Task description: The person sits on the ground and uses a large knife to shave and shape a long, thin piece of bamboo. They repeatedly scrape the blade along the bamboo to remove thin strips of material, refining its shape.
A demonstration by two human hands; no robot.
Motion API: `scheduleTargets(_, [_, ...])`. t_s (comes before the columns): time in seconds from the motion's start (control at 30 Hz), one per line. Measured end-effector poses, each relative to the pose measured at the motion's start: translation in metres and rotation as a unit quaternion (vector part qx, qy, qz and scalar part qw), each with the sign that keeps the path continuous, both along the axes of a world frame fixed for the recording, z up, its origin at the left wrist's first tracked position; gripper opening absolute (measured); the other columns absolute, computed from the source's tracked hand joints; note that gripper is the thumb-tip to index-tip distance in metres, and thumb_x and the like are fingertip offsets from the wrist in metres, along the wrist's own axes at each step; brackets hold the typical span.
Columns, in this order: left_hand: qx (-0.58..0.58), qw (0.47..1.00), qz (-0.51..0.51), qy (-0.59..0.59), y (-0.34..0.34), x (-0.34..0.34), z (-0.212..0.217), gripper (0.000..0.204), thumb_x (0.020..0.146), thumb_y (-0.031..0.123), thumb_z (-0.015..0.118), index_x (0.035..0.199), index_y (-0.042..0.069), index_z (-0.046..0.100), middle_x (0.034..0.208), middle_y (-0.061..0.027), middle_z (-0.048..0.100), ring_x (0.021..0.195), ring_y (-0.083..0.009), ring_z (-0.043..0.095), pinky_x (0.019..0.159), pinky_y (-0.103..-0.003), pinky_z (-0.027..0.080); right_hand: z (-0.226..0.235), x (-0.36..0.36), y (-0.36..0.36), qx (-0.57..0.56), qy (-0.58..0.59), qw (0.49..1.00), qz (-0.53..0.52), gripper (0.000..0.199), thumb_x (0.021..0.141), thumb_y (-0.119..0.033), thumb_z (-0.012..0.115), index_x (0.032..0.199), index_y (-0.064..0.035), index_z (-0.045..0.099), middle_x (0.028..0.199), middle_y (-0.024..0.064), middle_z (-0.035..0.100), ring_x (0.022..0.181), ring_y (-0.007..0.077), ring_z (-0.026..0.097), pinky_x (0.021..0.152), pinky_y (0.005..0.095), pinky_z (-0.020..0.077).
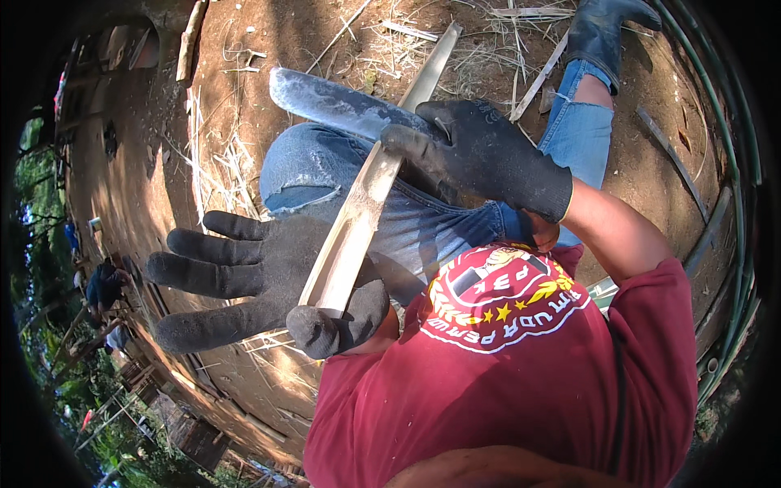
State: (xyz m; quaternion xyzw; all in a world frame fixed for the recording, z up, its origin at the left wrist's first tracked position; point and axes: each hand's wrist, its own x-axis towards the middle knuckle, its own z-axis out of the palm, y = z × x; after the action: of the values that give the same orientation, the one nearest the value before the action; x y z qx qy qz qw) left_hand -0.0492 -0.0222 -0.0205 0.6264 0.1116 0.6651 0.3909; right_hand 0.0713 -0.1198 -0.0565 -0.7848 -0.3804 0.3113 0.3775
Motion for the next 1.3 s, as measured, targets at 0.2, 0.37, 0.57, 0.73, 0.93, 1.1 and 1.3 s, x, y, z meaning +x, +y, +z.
scheduleTargets(0.2, [0.002, 1.0, 0.01, -0.001, 0.001, 0.004, 0.001, 0.09, 0.084, 0.054, 0.051, 0.156, 0.022, 0.007, 0.156, -0.0153, 0.024, 0.142, -0.0318, 0.027, 0.116, -0.05, 0.02, 0.016, -0.024, 0.0, 0.062, 0.003, 0.998, -0.004, 0.053, 0.091, -0.054, 0.057, 0.098, -0.0032, 0.069, 0.078, 0.0223, 0.067, 0.077, 0.0404, 0.066, 0.073, 0.0463, 0.0533])
scheduleTargets(0.37, [0.003, 1.0, 0.021, 0.011, 0.0, 0.003, 0.001, 0.09, 0.084, 0.054, 0.051, 0.156, 0.022, 0.007, 0.157, -0.0152, 0.024, 0.143, -0.0317, 0.027, 0.116, -0.05, 0.02, 0.014, -0.031, -0.003, 0.033, 0.027, 0.999, -0.008, 0.048, 0.092, -0.049, 0.059, 0.096, -0.0012, 0.066, 0.077, 0.0216, 0.065, 0.073, 0.0401, 0.065, 0.066, 0.0447, 0.0502])
scheduleTargets(0.57, [0.011, 1.0, 0.017, 0.02, -0.001, 0.01, -0.007, 0.09, 0.084, 0.054, 0.051, 0.156, 0.022, 0.006, 0.157, -0.015, 0.024, 0.143, -0.0317, 0.027, 0.116, -0.05, 0.02, -0.004, -0.019, -0.003, 0.03, 0.012, 0.998, -0.052, 0.051, 0.092, -0.051, 0.059, 0.095, -0.001, 0.065, 0.077, 0.0218, 0.064, 0.071, 0.0397, 0.065, 0.062, 0.0439, 0.0496])
scheduleTargets(0.73, [0.044, 0.998, 0.024, 0.037, 0.002, 0.004, -0.006, 0.087, 0.084, 0.052, 0.051, 0.156, 0.025, 0.009, 0.157, -0.0166, 0.022, 0.143, -0.0325, 0.026, 0.116, -0.05, 0.021, 0.006, -0.02, -0.003, 0.053, -0.03, 0.998, 0.004, 0.05, 0.091, -0.052, 0.057, 0.105, -0.0053, 0.066, 0.083, 0.0207, 0.067, 0.081, 0.0371, 0.067, 0.078, 0.0453, 0.0486])
scheduleTargets(0.93, [0.0, 0.999, 0.037, -0.019, 0.0, 0.004, 0.002, 0.084, 0.085, 0.047, 0.052, 0.155, 0.021, 0.014, 0.155, -0.0196, 0.024, 0.142, -0.0331, 0.029, 0.116, -0.051, 0.022, 0.01, -0.059, -0.002, 0.113, -0.082, 0.99, 0.018, 0.049, 0.092, -0.052, 0.057, 0.1, -0.0041, 0.066, 0.1, 0.022, 0.064, 0.088, 0.0363, 0.067, 0.077, 0.0472, 0.0486])
scheduleTargets(1.1, [0.005, 0.997, -0.007, -0.072, 0.008, 0.009, -0.006, 0.081, 0.088, 0.048, 0.05, 0.155, 0.02, 0.014, 0.155, -0.0194, 0.025, 0.142, -0.0333, 0.029, 0.117, -0.052, 0.02, 0.022, -0.031, -0.004, 0.007, -0.009, 0.999, 0.051, 0.051, 0.093, -0.054, 0.051, 0.101, -0.0062, 0.065, 0.094, 0.0185, 0.07, 0.097, 0.0314, 0.067, 0.103, 0.0564, 0.0304])
scheduleTargets(1.3, [0.01, 0.999, 0.011, -0.051, 0.015, -0.004, -0.003, 0.085, 0.084, 0.051, 0.055, 0.154, 0.022, 0.017, 0.153, -0.0178, 0.029, 0.139, -0.0324, 0.032, 0.114, -0.05, 0.022, -0.026, -0.01, 0.003, 0.062, -0.135, 0.987, 0.056, 0.043, 0.09, -0.041, 0.06, 0.124, -0.0147, 0.061, 0.099, 0.0185, 0.068, 0.082, 0.0294, 0.069, 0.069, 0.0463, 0.0534])
